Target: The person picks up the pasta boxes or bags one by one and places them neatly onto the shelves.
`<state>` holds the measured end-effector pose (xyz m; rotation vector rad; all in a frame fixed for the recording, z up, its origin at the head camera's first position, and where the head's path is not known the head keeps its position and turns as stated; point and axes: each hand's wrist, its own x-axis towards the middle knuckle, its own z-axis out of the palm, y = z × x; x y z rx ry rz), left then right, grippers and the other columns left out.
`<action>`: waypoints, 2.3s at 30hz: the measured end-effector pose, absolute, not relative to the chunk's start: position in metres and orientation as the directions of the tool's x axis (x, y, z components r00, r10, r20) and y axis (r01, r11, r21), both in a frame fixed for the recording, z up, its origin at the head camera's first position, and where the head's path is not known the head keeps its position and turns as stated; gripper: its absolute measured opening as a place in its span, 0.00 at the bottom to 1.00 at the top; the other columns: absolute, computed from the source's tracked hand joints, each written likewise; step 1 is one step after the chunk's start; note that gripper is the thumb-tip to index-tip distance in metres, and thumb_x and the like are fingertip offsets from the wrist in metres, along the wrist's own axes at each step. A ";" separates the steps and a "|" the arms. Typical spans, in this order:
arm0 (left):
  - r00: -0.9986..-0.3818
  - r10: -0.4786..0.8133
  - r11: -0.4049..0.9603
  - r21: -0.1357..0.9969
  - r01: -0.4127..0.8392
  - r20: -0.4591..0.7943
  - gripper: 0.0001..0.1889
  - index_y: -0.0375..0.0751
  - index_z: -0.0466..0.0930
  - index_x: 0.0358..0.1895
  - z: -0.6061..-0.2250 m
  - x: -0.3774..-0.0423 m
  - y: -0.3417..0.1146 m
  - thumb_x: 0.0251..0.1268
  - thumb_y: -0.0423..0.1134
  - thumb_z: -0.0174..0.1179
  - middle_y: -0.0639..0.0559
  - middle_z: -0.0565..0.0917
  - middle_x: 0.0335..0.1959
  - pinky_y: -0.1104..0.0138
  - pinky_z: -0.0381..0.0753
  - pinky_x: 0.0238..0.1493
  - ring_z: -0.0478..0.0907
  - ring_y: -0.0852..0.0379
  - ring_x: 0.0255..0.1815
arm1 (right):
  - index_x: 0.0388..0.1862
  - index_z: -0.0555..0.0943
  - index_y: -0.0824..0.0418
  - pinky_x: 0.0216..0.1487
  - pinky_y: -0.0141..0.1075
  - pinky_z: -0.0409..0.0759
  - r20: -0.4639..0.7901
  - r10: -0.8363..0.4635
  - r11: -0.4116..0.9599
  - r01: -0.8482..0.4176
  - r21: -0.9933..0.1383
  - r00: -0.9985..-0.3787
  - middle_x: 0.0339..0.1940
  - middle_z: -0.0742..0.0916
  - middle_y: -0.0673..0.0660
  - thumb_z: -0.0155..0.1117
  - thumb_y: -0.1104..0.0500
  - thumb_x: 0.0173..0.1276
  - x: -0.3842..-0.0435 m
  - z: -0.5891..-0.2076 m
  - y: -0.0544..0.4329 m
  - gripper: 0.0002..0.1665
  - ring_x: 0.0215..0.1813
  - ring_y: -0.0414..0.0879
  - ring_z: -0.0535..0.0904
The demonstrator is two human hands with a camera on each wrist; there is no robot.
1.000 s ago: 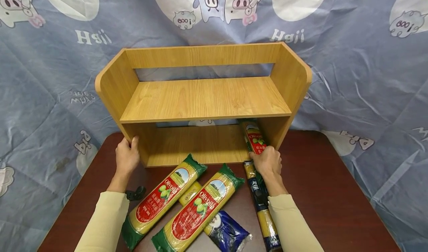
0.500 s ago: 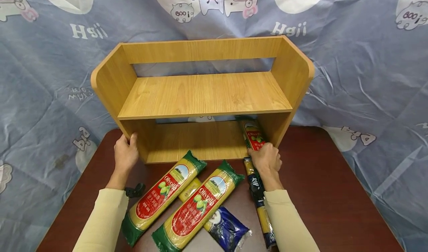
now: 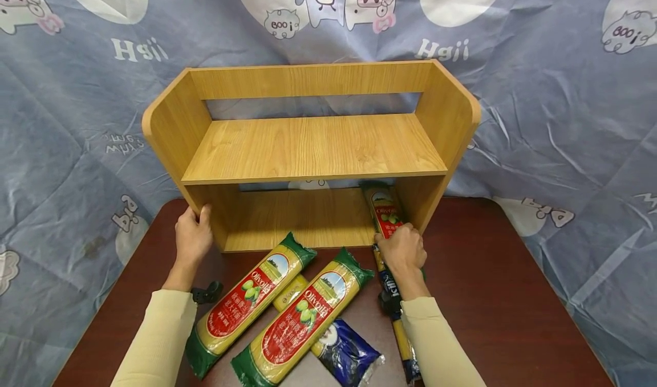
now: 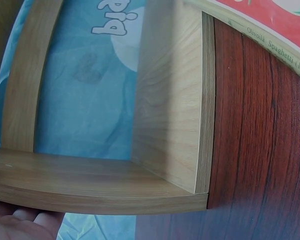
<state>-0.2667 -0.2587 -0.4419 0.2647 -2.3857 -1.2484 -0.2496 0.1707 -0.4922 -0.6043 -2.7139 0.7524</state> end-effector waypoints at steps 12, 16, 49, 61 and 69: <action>-0.888 -0.356 0.584 0.811 0.030 0.290 0.21 0.29 0.80 0.44 -0.442 -0.265 -0.260 0.81 0.47 0.49 0.31 0.86 0.42 0.60 0.73 0.41 0.82 0.41 0.45 | 0.65 0.67 0.76 0.48 0.66 0.78 0.115 0.420 0.777 0.291 -0.558 -0.900 0.55 0.79 0.74 0.76 0.31 0.51 -0.241 -0.487 0.172 0.61 0.53 0.72 0.79; -0.889 -0.356 0.588 0.808 0.028 0.290 0.21 0.29 0.80 0.42 -0.442 -0.266 -0.260 0.81 0.47 0.48 0.31 0.86 0.42 0.63 0.72 0.38 0.82 0.42 0.45 | 0.71 0.62 0.75 0.49 0.66 0.77 0.098 0.410 0.773 0.289 -0.565 -0.907 0.59 0.78 0.74 0.73 0.24 0.48 -0.237 -0.482 0.175 0.71 0.56 0.71 0.78; -0.890 -0.346 0.593 0.805 0.038 0.297 0.21 0.27 0.79 0.45 -0.441 -0.265 -0.258 0.82 0.46 0.48 0.29 0.85 0.42 0.51 0.76 0.45 0.82 0.37 0.46 | 0.81 0.21 0.60 0.61 0.74 0.63 -0.013 0.233 0.758 0.190 -0.624 -0.972 0.82 0.52 0.73 0.65 0.20 0.54 -0.141 -0.422 0.214 0.85 0.73 0.77 0.60; -0.892 -0.325 0.620 0.783 0.050 0.315 0.20 0.27 0.78 0.47 -0.439 -0.265 -0.260 0.82 0.45 0.47 0.28 0.85 0.42 0.47 0.76 0.46 0.83 0.34 0.46 | 0.82 0.26 0.58 0.63 0.71 0.63 0.083 0.349 0.694 0.198 -0.692 -0.934 0.83 0.55 0.65 0.76 0.25 0.47 -0.102 -0.411 0.209 0.88 0.75 0.73 0.59; -0.888 -0.314 0.608 0.790 0.085 0.337 0.20 0.28 0.78 0.46 -0.441 -0.269 -0.253 0.81 0.46 0.49 0.28 0.85 0.42 0.44 0.76 0.50 0.83 0.32 0.47 | 0.83 0.27 0.55 0.65 0.68 0.61 0.114 0.426 0.653 0.219 -0.725 -0.897 0.82 0.57 0.65 0.82 0.31 0.44 -0.082 -0.415 0.211 0.89 0.76 0.70 0.58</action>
